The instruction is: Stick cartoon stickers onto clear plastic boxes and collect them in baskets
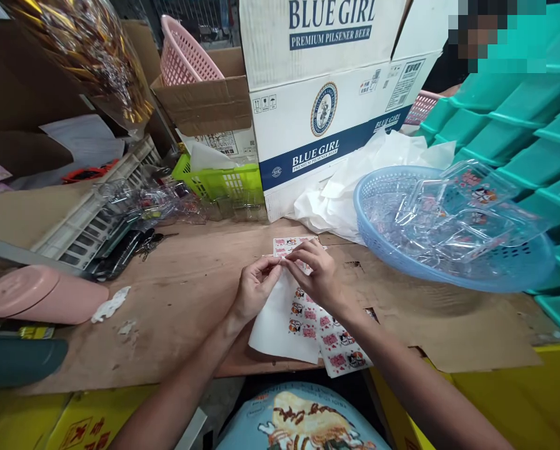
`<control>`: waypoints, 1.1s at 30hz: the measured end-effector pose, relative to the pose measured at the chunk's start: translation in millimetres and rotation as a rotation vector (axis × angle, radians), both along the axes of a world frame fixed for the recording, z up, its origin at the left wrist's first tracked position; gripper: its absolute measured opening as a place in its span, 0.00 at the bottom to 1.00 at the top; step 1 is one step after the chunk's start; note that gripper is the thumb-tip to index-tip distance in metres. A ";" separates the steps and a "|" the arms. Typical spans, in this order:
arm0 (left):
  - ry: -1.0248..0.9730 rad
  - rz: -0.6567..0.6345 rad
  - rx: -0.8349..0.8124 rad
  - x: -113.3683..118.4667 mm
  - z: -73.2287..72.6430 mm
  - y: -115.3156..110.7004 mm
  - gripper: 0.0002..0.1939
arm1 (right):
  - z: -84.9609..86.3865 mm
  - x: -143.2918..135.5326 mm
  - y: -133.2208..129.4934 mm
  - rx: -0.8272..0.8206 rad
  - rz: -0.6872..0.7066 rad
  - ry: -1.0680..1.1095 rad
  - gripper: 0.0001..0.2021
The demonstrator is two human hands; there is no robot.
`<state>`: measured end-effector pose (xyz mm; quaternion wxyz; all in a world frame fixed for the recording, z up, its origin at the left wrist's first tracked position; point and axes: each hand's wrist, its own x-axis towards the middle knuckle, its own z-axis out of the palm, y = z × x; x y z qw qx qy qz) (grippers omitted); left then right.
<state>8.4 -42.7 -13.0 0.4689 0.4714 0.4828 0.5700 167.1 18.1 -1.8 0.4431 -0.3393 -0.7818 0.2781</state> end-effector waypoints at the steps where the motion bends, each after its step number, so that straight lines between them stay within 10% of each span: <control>1: 0.001 -0.003 0.006 1.2 0.4 0.3 0.11 | -1.2 -2.6 -2.7 -0.028 -0.011 0.026 0.09; 8: 0.009 -0.005 -0.038 -2.1 -11.1 3.1 0.13 | -9.8 -8.7 8.2 -0.302 -0.088 0.246 0.15; 14: 0.384 0.270 0.035 -22.5 -11.5 10.2 0.13 | -3.6 4.7 27.3 -0.265 -0.197 0.369 0.16; 20: -0.437 -0.233 -0.261 5.4 24.7 17.2 0.22 | 4.6 8.8 20.7 -0.045 -0.082 0.316 0.09; 25: -0.686 0.056 -0.124 20.5 26.5 25.0 0.07 | -4.4 16.4 4.2 -0.368 0.021 0.475 0.10; 29: -0.464 0.140 0.061 36.1 15.3 16.1 0.10 | -12.1 2.5 -15.3 -0.673 -0.017 0.639 0.13; 33: 0.237 0.183 0.274 8.3 5.9 10.7 0.20 | -1.3 6.7 -19.5 -0.461 -0.198 0.547 0.10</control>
